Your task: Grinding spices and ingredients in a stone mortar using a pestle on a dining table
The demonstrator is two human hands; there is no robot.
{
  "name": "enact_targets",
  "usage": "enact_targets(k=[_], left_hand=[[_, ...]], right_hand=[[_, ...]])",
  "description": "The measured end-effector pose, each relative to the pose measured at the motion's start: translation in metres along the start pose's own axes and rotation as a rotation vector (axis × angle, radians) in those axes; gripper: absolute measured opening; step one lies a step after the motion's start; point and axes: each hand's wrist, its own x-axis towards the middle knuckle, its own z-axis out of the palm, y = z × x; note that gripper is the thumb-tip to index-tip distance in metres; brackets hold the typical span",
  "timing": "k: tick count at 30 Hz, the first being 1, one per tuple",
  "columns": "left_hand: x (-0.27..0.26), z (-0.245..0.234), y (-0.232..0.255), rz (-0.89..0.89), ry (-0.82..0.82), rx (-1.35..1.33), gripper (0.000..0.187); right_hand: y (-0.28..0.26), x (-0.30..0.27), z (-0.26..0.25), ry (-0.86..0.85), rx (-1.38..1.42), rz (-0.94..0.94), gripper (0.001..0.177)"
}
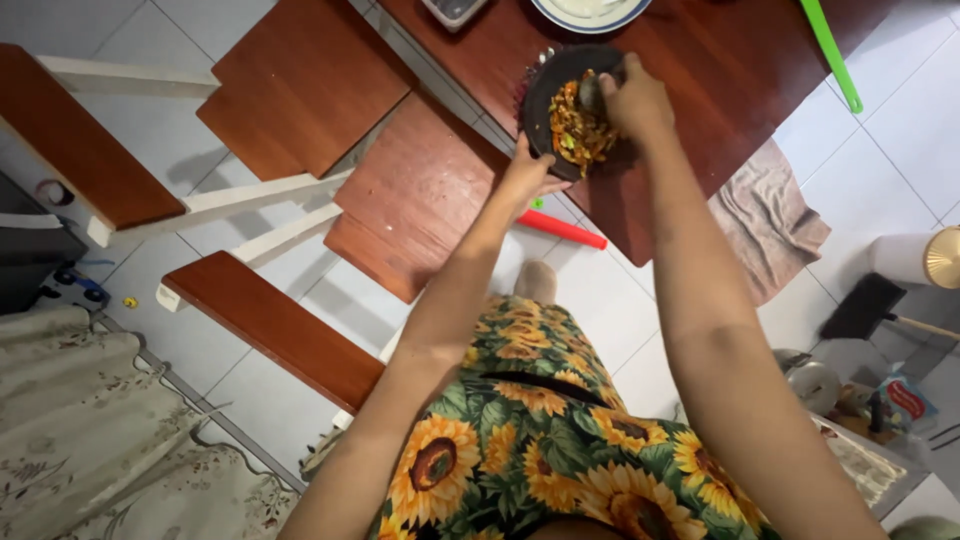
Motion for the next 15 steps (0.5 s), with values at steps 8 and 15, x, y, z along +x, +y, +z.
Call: enact_targets(k=[8, 15], left_hand=[[-0.027, 0.009, 0.019, -0.002, 0.004, 0.062, 0.086], [-0.041, 0.014, 0.028, 0.013, -0.011, 0.039, 0.080]], right_hand=[[0.014, -0.072, 0.077, 0.482, -0.503, -0.328, 0.038], [0.036, -0.036, 0.099, 0.945, -0.664, -0.561, 0.037]])
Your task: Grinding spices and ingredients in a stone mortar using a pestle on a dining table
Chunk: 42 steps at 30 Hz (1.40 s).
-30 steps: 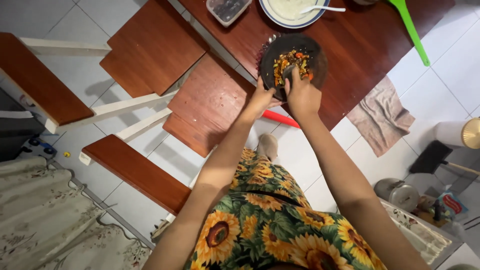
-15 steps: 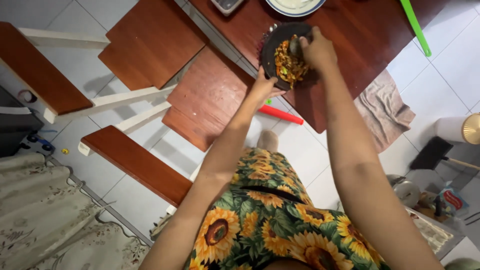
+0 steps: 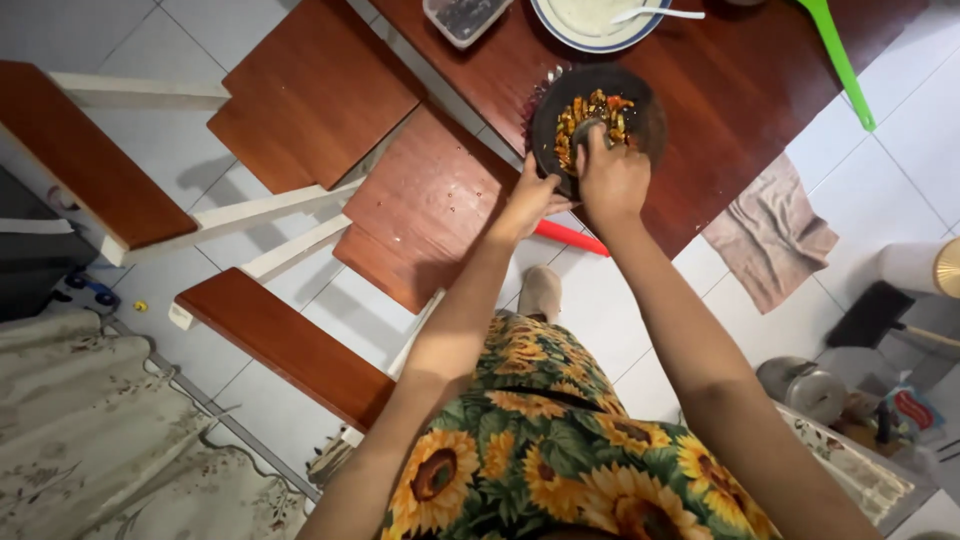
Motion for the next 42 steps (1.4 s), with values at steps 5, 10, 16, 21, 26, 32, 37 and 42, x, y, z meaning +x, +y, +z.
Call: enact_targets(k=[5, 10, 16, 21, 26, 32, 37, 42], left_hand=[[0.011, -0.006, -0.009, 0.007, -0.033, -0.055, 0.080], [0.014, -0.011, -0.009, -0.013, -0.064, -0.063, 0.079], [0.042, -0.023, -0.026, -0.065, -0.077, -0.074, 0.074], [0.014, -0.011, -0.007, 0.009, -0.048, 0.048, 0.064], [0.015, -0.011, -0.007, 0.003, -0.085, 0.022, 0.061], [0.032, -0.019, -0.018, 0.010, -0.106, -0.040, 0.055], [0.022, -0.015, -0.005, -0.022, -0.139, -0.004, 0.060], [0.002, 0.000, 0.008, -0.023, -0.042, 0.082, 0.064]], right_hand=[[0.011, 0.026, 0.000, -0.306, 0.184, 0.241, 0.040], [0.062, 0.060, 0.019, -0.815, 0.621, 0.480, 0.060], [0.014, 0.034, -0.065, -0.935, 0.469, 0.303, 0.055], [-0.019, -0.011, -0.053, -0.083, 0.048, -0.021, 0.035], [-0.005, 0.010, -0.004, -0.065, -0.051, 0.020, 0.041], [0.031, 0.061, -0.016, -0.634, 0.413, 0.320, 0.038], [0.061, 0.067, -0.007, -0.991, 0.734, 0.479, 0.042], [0.000, -0.001, -0.054, -0.440, 0.182, 0.046, 0.041]])
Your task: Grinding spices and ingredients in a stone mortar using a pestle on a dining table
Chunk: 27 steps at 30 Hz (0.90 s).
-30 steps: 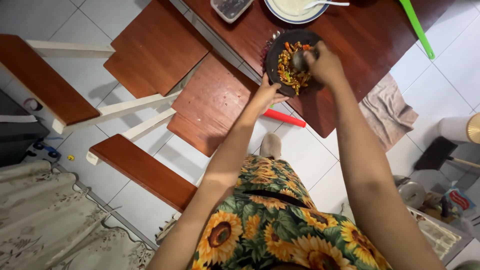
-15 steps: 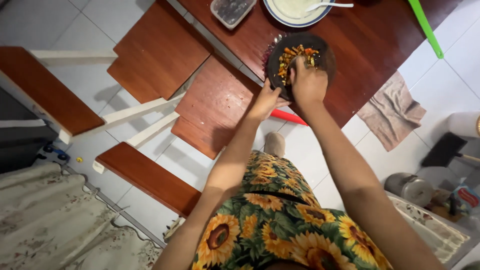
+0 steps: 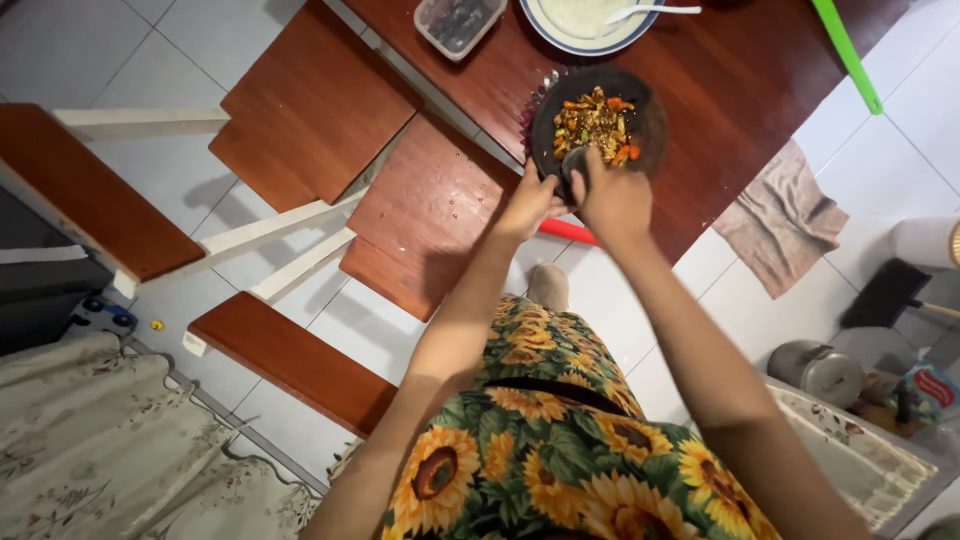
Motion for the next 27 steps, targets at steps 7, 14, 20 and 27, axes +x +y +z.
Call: enact_targets(k=[7, 14, 20, 27], left_hand=[[0.021, -0.012, -0.020, -0.025, 0.015, -0.086, 0.070], [0.011, -0.009, -0.013, -0.024, -0.010, -0.103, 0.064], [0.003, -0.004, -0.003, -0.022, -0.003, -0.108, 0.068], [0.013, -0.009, -0.014, -0.013, -0.007, -0.111, 0.068]], right_hand=[[0.007, 0.018, 0.032, 0.365, -0.162, -0.033, 0.041], [0.063, 0.063, 0.014, -0.398, 0.555, 0.416, 0.043], [0.075, 0.016, -0.028, -0.457, 0.685, 0.588, 0.061], [0.039, -0.013, 0.009, -0.233, 0.921, 0.761, 0.033]])
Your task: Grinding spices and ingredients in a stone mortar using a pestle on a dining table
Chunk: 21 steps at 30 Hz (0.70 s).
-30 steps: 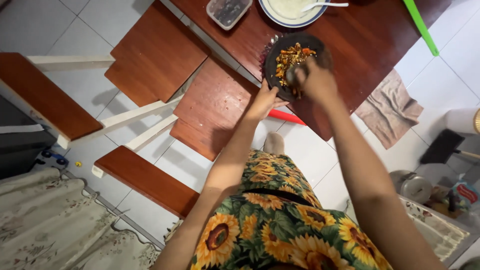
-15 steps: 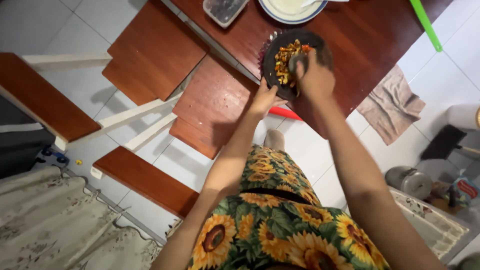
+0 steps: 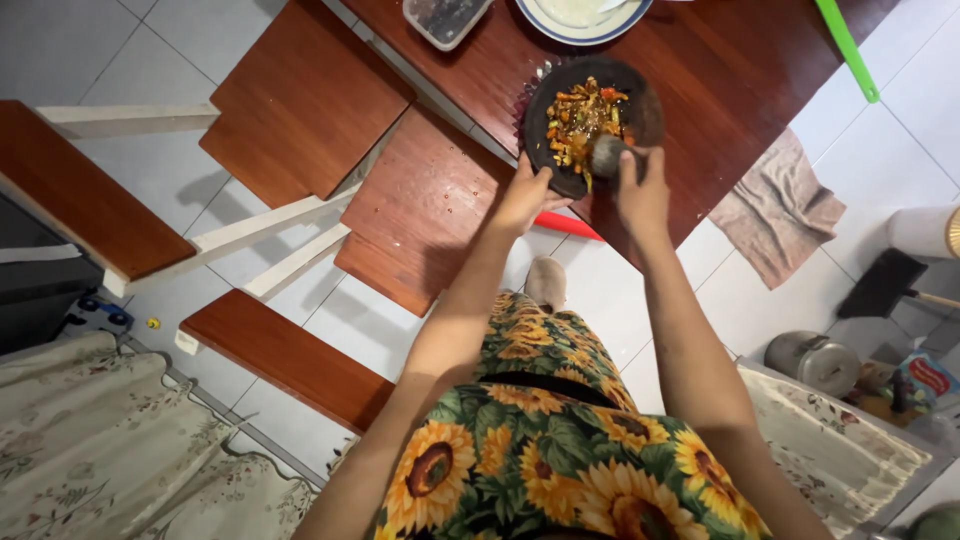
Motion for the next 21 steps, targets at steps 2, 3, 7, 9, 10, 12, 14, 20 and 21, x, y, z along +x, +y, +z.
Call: enact_targets(k=[2, 3, 7, 9, 10, 12, 14, 20, 21], left_hand=[[-0.006, 0.004, 0.004, -0.001, -0.009, -0.006, 0.069], [-0.009, 0.005, 0.008, 0.000, -0.017, -0.010, 0.069], [-0.005, 0.003, 0.005, 0.001, -0.017, -0.017, 0.069], [-0.001, 0.000, 0.003, 0.003, -0.018, -0.003, 0.070], [0.000, 0.001, 0.002, 0.004, -0.018, -0.004, 0.070], [0.002, 0.001, 0.000, -0.012, 0.017, 0.032, 0.069], [-0.007, 0.009, 0.009, -0.012, 0.036, 0.086, 0.071], [0.006, 0.004, 0.002, -0.005, 0.050, 0.074, 0.072], [0.004, 0.002, -0.001, -0.011, 0.048, 0.053, 0.071]], right_hand=[[0.004, 0.014, 0.006, -0.016, 0.043, -0.023, 0.030], [0.005, 0.022, 0.010, -0.031, 0.088, -0.047, 0.028], [-0.026, -0.005, -0.018, -0.085, -0.064, -0.047, 0.033], [-0.033, -0.023, -0.020, -0.084, -0.360, -0.206, 0.041], [-0.030, -0.027, -0.011, -0.084, -0.361, -0.207, 0.041], [-0.024, -0.037, 0.007, 0.087, -0.700, -0.481, 0.046], [-0.019, -0.034, 0.019, 0.267, -0.792, -0.668, 0.041], [-0.023, 0.002, 0.034, 0.532, -0.902, -0.881, 0.038], [-0.023, 0.008, 0.035, 0.521, -0.903, -0.842, 0.037]])
